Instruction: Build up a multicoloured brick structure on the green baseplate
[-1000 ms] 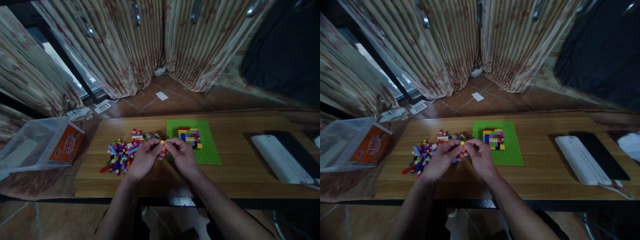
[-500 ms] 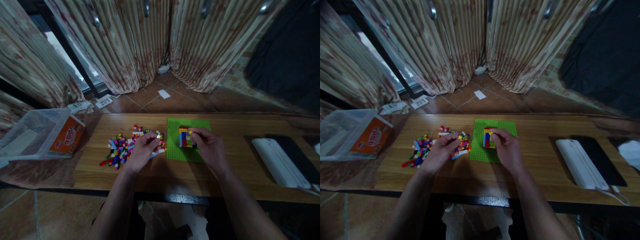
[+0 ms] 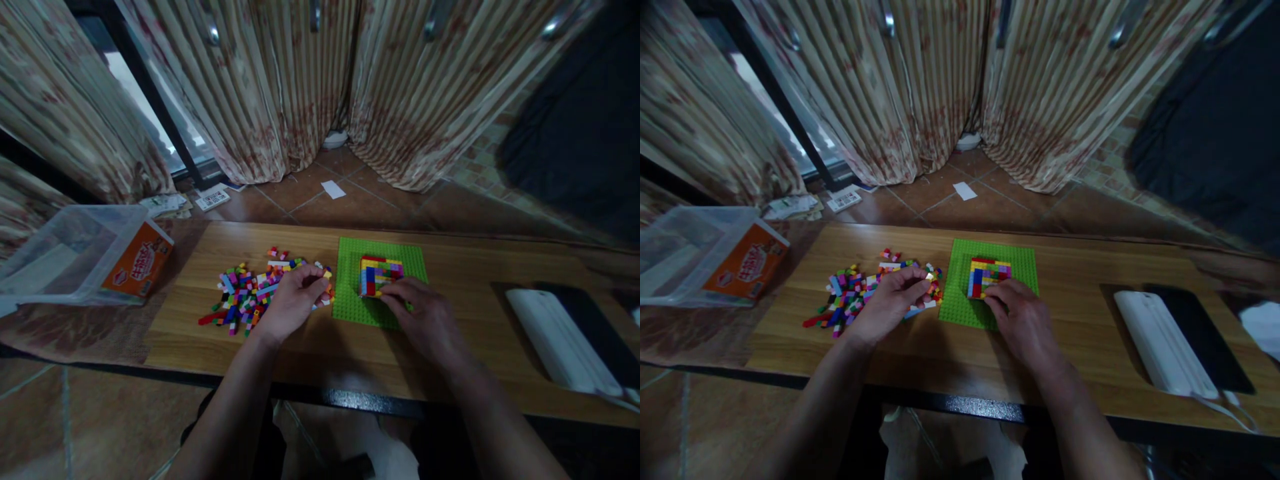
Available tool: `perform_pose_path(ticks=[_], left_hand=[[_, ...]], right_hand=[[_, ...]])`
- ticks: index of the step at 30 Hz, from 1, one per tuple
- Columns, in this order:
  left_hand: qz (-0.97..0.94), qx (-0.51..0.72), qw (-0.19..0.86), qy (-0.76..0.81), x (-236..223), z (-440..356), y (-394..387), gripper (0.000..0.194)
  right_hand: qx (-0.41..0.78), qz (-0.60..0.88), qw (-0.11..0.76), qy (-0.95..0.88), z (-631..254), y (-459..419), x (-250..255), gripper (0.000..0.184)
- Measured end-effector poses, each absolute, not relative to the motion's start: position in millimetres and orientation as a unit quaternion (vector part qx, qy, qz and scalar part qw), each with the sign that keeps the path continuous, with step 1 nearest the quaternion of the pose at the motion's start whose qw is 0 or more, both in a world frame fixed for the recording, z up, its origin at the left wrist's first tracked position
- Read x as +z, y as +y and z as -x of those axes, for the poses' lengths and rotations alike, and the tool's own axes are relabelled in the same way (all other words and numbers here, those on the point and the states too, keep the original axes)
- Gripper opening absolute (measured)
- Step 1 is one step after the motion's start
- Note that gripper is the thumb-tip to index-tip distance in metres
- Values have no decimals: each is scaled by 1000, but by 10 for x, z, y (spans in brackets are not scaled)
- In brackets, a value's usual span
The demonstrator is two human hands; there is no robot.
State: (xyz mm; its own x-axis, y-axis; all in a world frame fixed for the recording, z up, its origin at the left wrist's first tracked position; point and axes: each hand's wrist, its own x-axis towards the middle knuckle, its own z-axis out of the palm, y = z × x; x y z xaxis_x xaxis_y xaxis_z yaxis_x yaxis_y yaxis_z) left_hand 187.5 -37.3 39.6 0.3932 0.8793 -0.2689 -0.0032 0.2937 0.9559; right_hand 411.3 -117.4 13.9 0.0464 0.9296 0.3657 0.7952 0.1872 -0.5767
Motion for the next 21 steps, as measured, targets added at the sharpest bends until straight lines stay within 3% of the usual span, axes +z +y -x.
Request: perform_pose_path(ticks=[13, 21], left_hand=[[-514, 319, 668, 433, 349, -1873, -360, 20], [-512, 319, 669, 435, 357, -1888, -370, 18]], right_hand=[[46, 637, 319, -700, -4136, -1161, 108, 21], [55, 634, 341, -692, -4071, -1132, 99, 20]])
